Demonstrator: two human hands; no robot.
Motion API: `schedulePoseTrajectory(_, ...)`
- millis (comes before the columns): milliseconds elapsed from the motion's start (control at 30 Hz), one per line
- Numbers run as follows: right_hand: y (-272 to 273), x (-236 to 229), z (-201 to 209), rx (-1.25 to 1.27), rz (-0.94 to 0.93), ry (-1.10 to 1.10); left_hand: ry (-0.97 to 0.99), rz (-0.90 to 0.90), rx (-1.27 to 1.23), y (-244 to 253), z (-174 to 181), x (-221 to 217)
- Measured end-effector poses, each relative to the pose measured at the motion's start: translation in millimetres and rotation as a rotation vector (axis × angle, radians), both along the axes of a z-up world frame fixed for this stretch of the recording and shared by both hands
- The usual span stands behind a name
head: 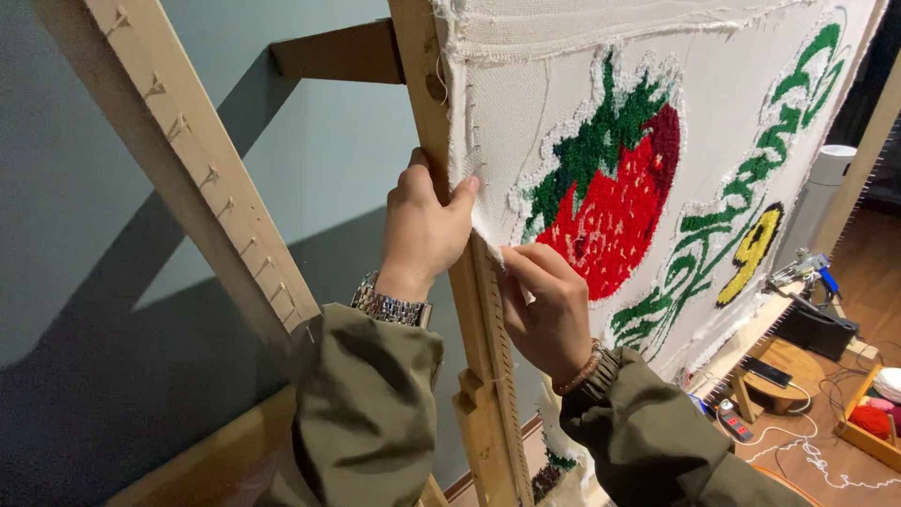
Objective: Removing a tufted rug from a wooden stretching frame by unhooking the backing fabric
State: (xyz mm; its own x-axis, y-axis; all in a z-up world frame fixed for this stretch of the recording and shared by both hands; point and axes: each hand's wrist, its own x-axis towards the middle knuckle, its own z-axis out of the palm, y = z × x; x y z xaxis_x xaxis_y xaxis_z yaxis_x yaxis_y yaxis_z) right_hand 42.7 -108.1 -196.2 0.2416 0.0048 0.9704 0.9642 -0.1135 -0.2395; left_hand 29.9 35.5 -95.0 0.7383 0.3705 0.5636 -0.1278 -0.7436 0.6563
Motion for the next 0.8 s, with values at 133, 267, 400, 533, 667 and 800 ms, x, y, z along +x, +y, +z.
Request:
schedulePoseTrajectory(133,10,16,-13,-0.024,-0.057,-0.045,0.000,-0.008,0.011,-9,6,-8)
schedulePoseTrajectory(267,14,8,-9,-0.039,-0.040,-0.044,0.010,0.013,-0.002,-13,9,-12)
schedulePoseTrajectory(400,20,15,-10,-0.072,-0.053,-0.090,0.072,0.033,-0.006,-10,8,-7)
schedulePoseTrajectory(533,21,10,-4,-0.143,-0.089,-0.139,0.068,0.004,-0.027,-8,7,-8)
schedulePoseTrajectory(667,26,21,-13,-0.210,-0.179,-0.164,0.026,-0.008,-0.018,-9,6,-12)
schedulePoseTrajectory(800,22,22,-12,-0.245,-0.160,-0.184,0.003,0.022,0.007,-23,17,-26)
